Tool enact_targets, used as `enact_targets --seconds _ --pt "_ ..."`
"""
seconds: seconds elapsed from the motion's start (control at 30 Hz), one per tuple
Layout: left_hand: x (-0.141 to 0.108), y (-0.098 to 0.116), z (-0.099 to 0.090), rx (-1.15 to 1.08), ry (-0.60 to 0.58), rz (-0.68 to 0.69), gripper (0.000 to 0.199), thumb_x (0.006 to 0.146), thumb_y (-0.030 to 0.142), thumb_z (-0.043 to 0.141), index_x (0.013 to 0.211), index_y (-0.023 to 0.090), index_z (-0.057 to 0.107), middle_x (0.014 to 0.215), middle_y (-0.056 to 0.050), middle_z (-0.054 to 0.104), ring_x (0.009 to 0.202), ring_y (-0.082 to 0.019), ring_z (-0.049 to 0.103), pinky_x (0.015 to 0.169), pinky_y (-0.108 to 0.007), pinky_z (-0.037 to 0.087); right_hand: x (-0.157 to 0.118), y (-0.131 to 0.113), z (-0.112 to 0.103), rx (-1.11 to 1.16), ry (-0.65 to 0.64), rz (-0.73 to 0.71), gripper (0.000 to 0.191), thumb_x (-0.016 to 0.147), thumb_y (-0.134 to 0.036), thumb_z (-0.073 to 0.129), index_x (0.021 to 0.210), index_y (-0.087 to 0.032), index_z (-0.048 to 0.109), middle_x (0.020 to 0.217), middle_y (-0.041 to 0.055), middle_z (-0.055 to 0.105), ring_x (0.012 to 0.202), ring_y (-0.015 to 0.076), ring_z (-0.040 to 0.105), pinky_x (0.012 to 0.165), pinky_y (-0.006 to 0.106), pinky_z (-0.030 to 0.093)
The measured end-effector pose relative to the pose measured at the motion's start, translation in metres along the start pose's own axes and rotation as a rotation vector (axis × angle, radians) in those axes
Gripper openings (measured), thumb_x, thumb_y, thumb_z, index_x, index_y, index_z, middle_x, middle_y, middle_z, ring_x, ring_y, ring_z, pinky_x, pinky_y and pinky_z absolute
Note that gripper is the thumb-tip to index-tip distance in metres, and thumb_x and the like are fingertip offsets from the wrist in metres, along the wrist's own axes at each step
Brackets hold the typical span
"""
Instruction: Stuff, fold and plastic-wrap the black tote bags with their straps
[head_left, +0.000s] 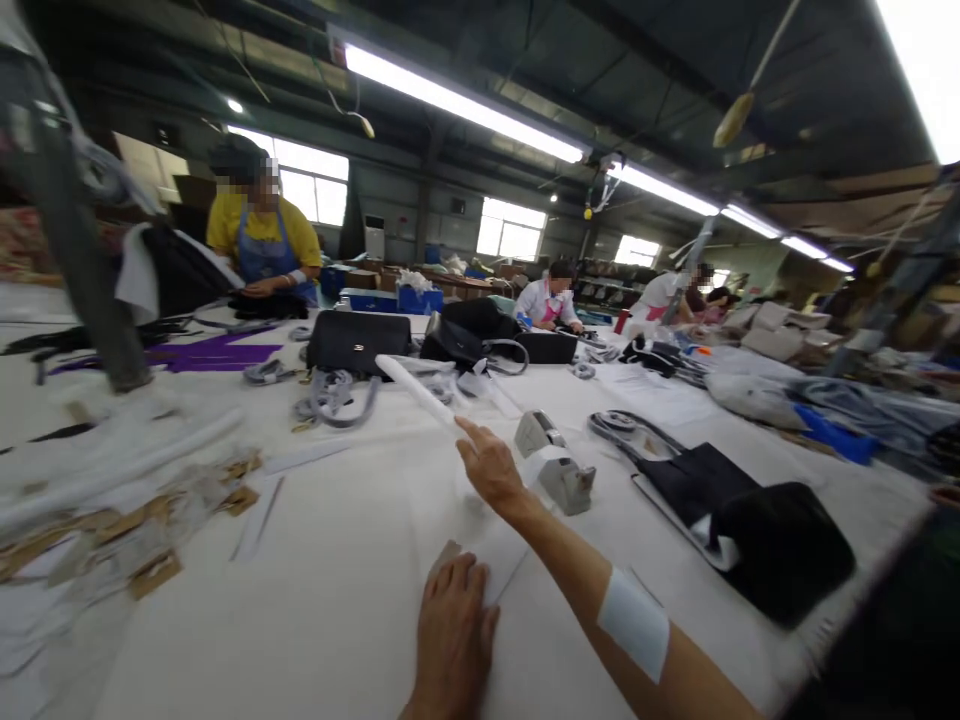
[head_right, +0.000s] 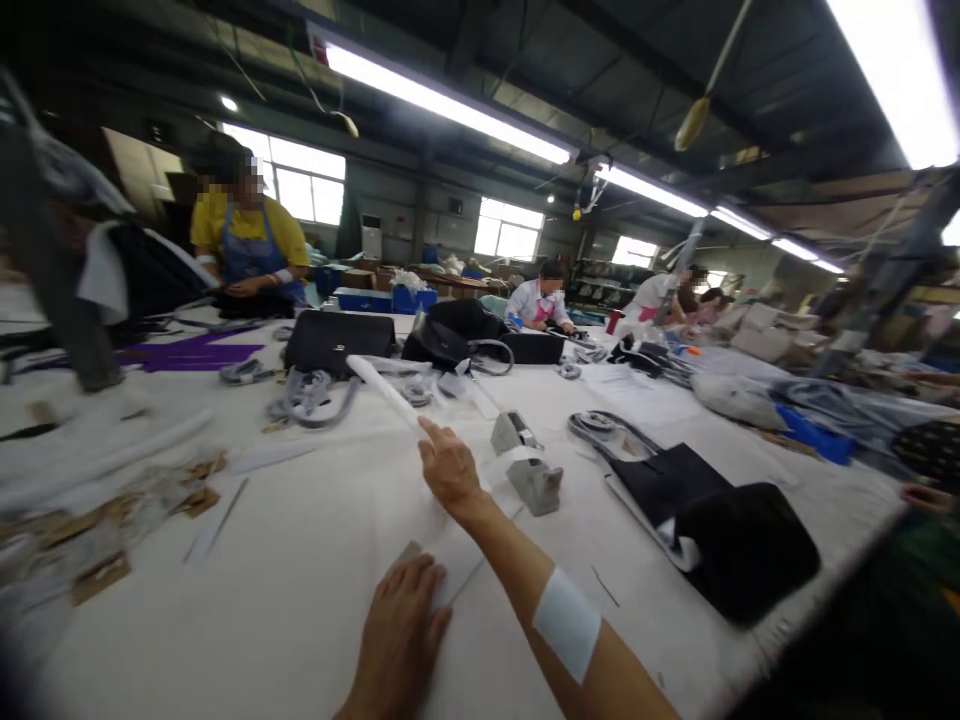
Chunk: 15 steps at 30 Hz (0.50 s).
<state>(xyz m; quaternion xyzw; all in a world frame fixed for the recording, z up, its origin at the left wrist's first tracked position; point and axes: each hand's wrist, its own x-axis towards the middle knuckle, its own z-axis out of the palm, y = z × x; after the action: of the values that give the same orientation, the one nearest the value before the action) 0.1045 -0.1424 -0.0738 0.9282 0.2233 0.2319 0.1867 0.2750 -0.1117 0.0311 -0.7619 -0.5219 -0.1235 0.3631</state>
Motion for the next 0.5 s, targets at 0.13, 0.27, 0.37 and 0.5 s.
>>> enact_targets --seconds 0.13,0.27,0.37,0.5 --pt "0.005 0.005 -0.009 -0.057 -0.044 -0.121 0.031 0.079 0.019 0.059 0.11 0.022 0.063 0.124 -0.007 0.06 0.118 -0.028 0.049 0.102 -0.047 0.038 -0.016 0.043 0.008 -0.29 -0.037 0.174 0.046 0.091 -0.016 0.039 0.135 -0.017 0.049 0.127 0.0127 0.058 0.107 0.0223 0.059 0.094 0.035 0.045" --pt "0.009 0.008 -0.007 -0.141 -0.089 -0.177 0.031 0.079 0.035 0.065 0.107 0.02 0.064 0.121 -0.008 0.06 0.116 -0.03 0.049 0.103 -0.049 0.037 -0.021 0.08 0.004 -0.502 -0.117 0.208 0.044 0.082 -0.021 0.055 0.125 -0.015 0.059 0.138 0.0178 0.05 0.121 0.0356 0.05 0.098 0.048 0.041" --pt "0.008 0.008 -0.002 -0.22 -0.08 -0.158 0.033 0.079 0.037 0.065 0.108 0.021 0.063 0.123 -0.008 0.059 0.117 -0.029 0.048 0.105 -0.047 0.036 -0.027 0.083 0.012 -0.531 -0.117 0.071 0.042 0.086 -0.023 0.05 0.126 -0.014 0.059 0.138 0.0158 0.051 0.13 0.0318 0.043 0.106 0.047 0.034" --pt "0.01 0.007 -0.009 -0.362 0.043 -0.13 0.031 0.079 0.025 0.062 0.109 0.024 0.061 0.124 -0.005 0.058 0.118 -0.023 0.047 0.105 -0.038 0.036 -0.039 0.086 0.041 -0.501 -0.109 -0.094 0.037 0.089 -0.026 0.045 0.121 -0.016 0.062 0.134 0.0143 0.056 0.129 0.0308 0.046 0.108 0.052 0.031"
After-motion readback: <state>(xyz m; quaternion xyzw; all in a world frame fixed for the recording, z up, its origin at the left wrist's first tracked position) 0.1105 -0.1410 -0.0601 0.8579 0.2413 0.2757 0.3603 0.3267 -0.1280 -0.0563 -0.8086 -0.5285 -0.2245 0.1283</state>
